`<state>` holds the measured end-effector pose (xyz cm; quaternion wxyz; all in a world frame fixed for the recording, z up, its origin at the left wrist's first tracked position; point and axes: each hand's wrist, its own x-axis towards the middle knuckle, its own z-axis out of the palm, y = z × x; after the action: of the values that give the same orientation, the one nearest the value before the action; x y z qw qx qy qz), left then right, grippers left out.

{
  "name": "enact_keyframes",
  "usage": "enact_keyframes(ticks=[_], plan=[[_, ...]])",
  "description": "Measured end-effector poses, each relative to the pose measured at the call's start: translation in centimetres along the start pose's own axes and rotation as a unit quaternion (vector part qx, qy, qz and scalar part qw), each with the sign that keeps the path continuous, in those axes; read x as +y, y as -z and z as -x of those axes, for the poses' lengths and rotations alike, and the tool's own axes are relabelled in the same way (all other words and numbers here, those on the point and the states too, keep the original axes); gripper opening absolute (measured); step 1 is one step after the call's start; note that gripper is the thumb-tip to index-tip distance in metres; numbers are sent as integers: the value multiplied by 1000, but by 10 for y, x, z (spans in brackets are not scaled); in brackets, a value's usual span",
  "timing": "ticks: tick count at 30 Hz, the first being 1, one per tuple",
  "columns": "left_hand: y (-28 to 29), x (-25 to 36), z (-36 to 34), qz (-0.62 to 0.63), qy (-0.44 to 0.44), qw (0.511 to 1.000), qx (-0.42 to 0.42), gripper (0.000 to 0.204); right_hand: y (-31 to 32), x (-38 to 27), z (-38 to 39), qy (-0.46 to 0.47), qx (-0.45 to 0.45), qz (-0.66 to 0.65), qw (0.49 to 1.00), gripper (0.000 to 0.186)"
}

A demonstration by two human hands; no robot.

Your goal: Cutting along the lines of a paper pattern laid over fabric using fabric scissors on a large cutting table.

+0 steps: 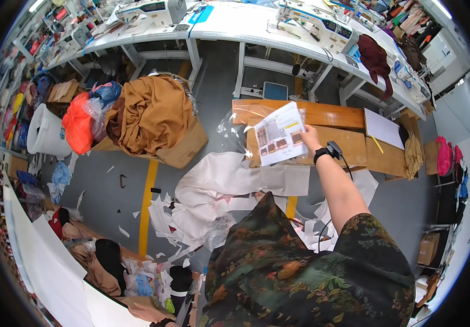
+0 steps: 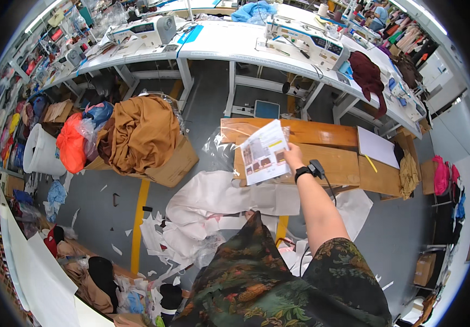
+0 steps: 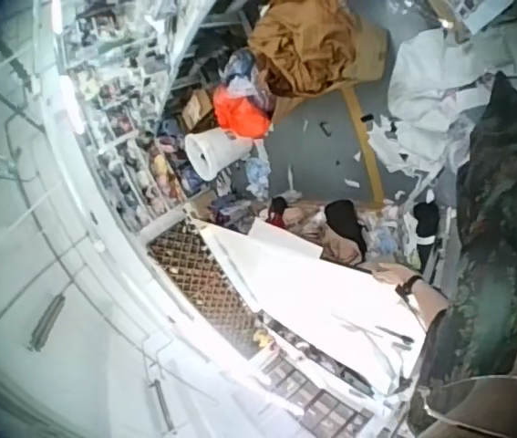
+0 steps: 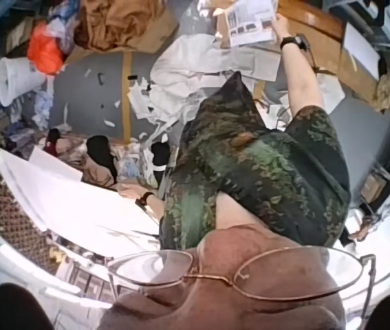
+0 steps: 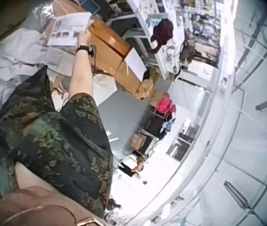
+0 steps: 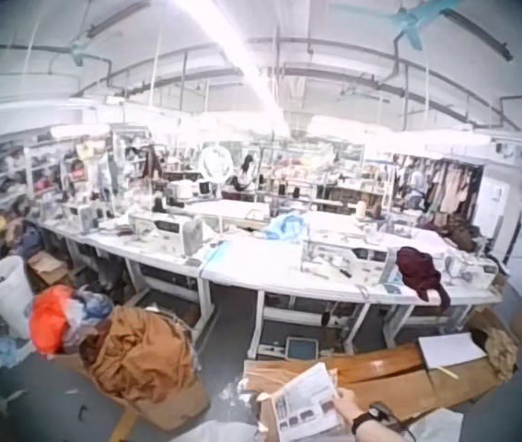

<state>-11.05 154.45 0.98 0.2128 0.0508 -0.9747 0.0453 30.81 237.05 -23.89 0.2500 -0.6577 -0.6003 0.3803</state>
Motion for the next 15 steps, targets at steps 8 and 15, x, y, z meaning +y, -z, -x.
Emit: enact_keyframes(ticks=[8,15], plan=[[55,43,96,-31,-36,998,-48,40,113,97,-71,-135,7,320,938,45],[112,42,236,44,108,984,-134,18,84,197,-36,-10,-279,335,900,24]])
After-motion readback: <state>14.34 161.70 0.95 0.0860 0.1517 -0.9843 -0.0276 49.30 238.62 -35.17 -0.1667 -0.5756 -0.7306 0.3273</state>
